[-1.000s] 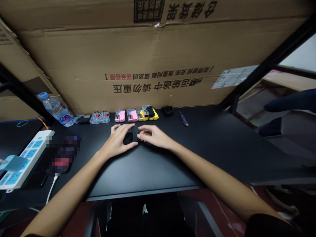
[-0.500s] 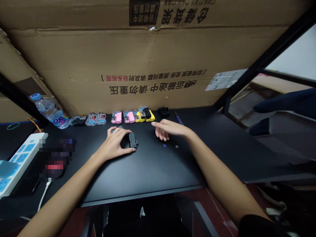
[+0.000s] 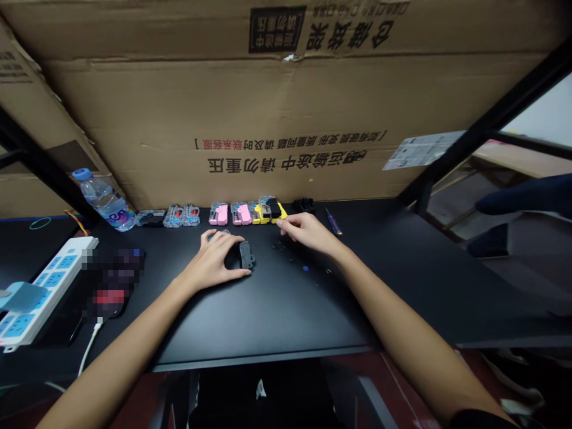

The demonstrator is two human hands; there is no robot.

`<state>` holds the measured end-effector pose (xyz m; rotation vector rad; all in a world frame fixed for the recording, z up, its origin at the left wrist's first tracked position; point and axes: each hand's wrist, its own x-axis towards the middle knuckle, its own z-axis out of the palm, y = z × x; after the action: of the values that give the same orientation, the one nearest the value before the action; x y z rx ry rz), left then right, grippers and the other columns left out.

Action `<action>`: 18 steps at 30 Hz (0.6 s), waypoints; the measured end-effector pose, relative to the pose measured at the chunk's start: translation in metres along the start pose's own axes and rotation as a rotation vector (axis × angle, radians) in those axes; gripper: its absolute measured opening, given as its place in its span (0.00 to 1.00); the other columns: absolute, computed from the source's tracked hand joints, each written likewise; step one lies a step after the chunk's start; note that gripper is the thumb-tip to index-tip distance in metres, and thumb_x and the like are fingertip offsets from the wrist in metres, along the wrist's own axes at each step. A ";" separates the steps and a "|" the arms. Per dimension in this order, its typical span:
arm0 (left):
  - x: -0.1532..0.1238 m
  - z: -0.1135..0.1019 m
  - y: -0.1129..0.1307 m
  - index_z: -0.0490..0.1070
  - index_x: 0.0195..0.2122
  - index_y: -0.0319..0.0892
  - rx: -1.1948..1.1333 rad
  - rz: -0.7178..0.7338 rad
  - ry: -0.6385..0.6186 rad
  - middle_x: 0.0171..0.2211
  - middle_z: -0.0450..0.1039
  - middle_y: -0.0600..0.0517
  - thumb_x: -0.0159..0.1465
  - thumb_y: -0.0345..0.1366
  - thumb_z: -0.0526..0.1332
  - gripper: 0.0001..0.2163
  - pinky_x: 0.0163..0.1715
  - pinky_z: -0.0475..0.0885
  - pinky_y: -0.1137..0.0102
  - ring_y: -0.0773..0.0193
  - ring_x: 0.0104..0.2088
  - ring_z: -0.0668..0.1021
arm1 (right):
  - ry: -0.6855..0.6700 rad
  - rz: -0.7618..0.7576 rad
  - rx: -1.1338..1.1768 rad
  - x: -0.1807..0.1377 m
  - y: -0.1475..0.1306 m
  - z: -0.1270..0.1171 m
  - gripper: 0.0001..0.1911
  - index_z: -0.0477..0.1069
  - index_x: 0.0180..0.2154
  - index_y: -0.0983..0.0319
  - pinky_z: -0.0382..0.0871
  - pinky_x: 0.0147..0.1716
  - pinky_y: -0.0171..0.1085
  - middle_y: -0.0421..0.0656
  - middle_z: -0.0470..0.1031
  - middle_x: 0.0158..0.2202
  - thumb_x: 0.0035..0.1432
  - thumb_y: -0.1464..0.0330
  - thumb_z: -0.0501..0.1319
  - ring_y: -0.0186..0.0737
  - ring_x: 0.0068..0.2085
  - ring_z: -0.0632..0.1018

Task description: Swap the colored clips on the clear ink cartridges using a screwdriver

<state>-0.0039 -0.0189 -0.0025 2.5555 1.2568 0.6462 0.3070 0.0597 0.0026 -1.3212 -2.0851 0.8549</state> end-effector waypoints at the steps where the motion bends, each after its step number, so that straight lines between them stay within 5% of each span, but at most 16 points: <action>1: 0.000 0.000 0.000 0.68 0.61 0.47 -0.004 -0.002 -0.002 0.58 0.77 0.44 0.62 0.59 0.71 0.33 0.71 0.50 0.44 0.46 0.60 0.76 | -0.005 -0.015 -0.050 -0.001 0.000 -0.003 0.24 0.80 0.31 0.62 0.59 0.29 0.37 0.40 0.74 0.23 0.68 0.49 0.61 0.37 0.25 0.71; 5: 0.000 -0.001 0.001 0.67 0.63 0.47 -0.014 -0.017 -0.011 0.59 0.77 0.44 0.63 0.57 0.72 0.33 0.71 0.49 0.44 0.46 0.62 0.75 | -0.069 -0.066 -0.228 -0.002 0.003 -0.003 0.11 0.83 0.39 0.61 0.66 0.34 0.37 0.44 0.83 0.33 0.64 0.62 0.65 0.42 0.32 0.79; 10: 0.000 -0.001 0.001 0.66 0.64 0.46 -0.010 -0.018 -0.018 0.60 0.76 0.44 0.63 0.56 0.72 0.33 0.71 0.48 0.44 0.46 0.62 0.75 | -0.079 -0.097 -0.298 0.001 0.016 -0.003 0.10 0.84 0.41 0.59 0.71 0.42 0.38 0.46 0.86 0.43 0.66 0.66 0.63 0.46 0.42 0.84; 18: 0.000 0.000 0.000 0.67 0.63 0.46 -0.019 -0.018 -0.007 0.59 0.77 0.44 0.63 0.55 0.72 0.32 0.72 0.47 0.44 0.46 0.63 0.74 | -0.150 -0.026 -0.306 0.002 0.022 -0.020 0.12 0.84 0.45 0.60 0.71 0.38 0.38 0.45 0.86 0.38 0.64 0.66 0.64 0.44 0.37 0.83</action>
<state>-0.0043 -0.0189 -0.0026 2.5255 1.2638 0.6415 0.3335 0.0730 -0.0004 -1.4157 -2.4203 0.6592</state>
